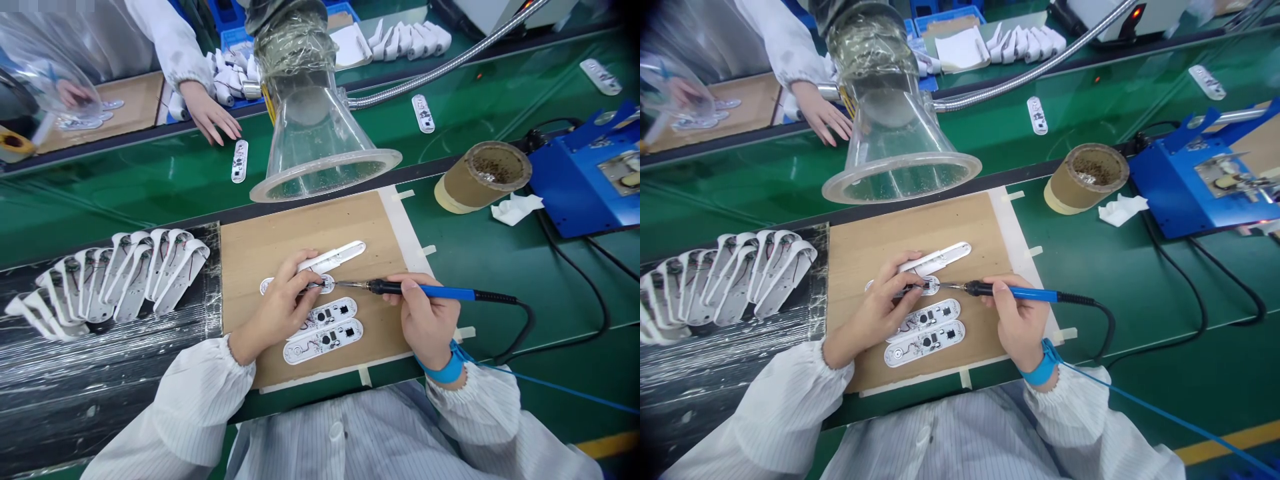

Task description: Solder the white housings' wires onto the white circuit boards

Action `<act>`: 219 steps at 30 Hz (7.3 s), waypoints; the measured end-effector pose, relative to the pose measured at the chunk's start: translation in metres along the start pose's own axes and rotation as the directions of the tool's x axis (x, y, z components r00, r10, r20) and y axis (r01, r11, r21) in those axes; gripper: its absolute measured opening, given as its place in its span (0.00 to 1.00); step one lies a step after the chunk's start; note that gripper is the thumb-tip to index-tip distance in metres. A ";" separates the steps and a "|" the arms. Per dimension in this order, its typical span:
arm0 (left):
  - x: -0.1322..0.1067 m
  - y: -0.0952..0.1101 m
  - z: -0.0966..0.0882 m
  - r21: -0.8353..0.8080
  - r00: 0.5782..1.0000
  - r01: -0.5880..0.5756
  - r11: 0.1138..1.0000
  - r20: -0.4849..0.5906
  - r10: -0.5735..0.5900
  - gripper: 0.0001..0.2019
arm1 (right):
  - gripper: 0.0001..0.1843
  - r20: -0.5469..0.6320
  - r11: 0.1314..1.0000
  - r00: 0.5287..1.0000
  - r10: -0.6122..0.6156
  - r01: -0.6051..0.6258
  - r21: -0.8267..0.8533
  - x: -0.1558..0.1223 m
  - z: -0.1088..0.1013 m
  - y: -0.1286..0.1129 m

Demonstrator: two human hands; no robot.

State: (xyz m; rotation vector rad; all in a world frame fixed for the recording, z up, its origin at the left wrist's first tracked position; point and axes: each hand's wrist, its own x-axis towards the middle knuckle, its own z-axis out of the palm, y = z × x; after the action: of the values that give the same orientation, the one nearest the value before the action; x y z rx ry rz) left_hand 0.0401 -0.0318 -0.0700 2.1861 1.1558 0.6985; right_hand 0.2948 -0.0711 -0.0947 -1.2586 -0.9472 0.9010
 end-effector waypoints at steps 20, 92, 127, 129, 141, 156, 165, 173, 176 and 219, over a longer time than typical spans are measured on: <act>0.001 -0.005 0.006 -0.033 0.996 0.022 0.999 -0.084 -0.025 0.05 | 0.13 -0.028 1.000 1.000 0.010 -0.011 -0.027 -0.002 -0.003 0.004; 0.008 0.000 0.003 0.081 0.998 0.028 0.996 0.060 -0.033 0.09 | 0.09 0.044 0.990 0.997 -0.062 0.067 -0.124 -0.001 -0.001 -0.006; 0.008 0.000 0.008 0.081 0.999 0.043 0.996 0.008 -0.044 0.07 | 0.11 0.022 0.996 0.999 -0.025 0.027 -0.084 -0.002 -0.001 0.000; 0.008 0.000 0.008 0.083 0.999 0.040 0.996 0.004 -0.041 0.08 | 0.11 0.028 0.996 0.999 -0.034 0.036 -0.084 -0.002 -0.001 -0.001; 0.009 0.001 0.011 0.088 1.000 0.026 0.996 -0.016 -0.025 0.07 | 0.13 0.021 0.991 0.999 -0.051 0.053 -0.125 0.000 0.002 -0.006; 0.009 0.000 0.013 0.091 0.999 0.013 0.996 -0.032 -0.011 0.07 | 0.10 0.027 0.994 0.999 -0.044 0.046 -0.101 -0.001 0.002 -0.005; 0.010 0.000 0.013 0.090 0.999 0.001 0.996 -0.044 0.003 0.07 | 0.10 0.038 0.993 0.997 -0.063 0.066 -0.094 0.000 0.002 -0.004; 0.009 -0.001 0.013 0.101 0.999 -0.003 0.995 -0.046 0.007 0.07 | 0.10 0.040 0.993 0.997 -0.063 0.067 -0.099 -0.001 0.001 -0.001; 0.008 -0.002 0.014 0.094 0.999 0.000 0.996 -0.045 0.005 0.07 | 0.10 0.042 0.993 0.997 -0.067 0.070 -0.092 -0.001 0.001 -0.001; 0.005 -0.002 0.007 0.083 1.000 -0.005 0.997 0.019 0.003 0.09 | 0.10 0.005 0.997 0.998 -0.058 0.058 -0.047 -0.001 -0.002 0.000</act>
State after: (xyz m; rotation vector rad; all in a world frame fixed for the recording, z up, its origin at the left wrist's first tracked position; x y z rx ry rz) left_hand 0.0461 -0.0283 -0.0755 2.2594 1.1906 0.6407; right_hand 0.2960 -0.0728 -0.0946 -1.2636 -1.0074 0.8403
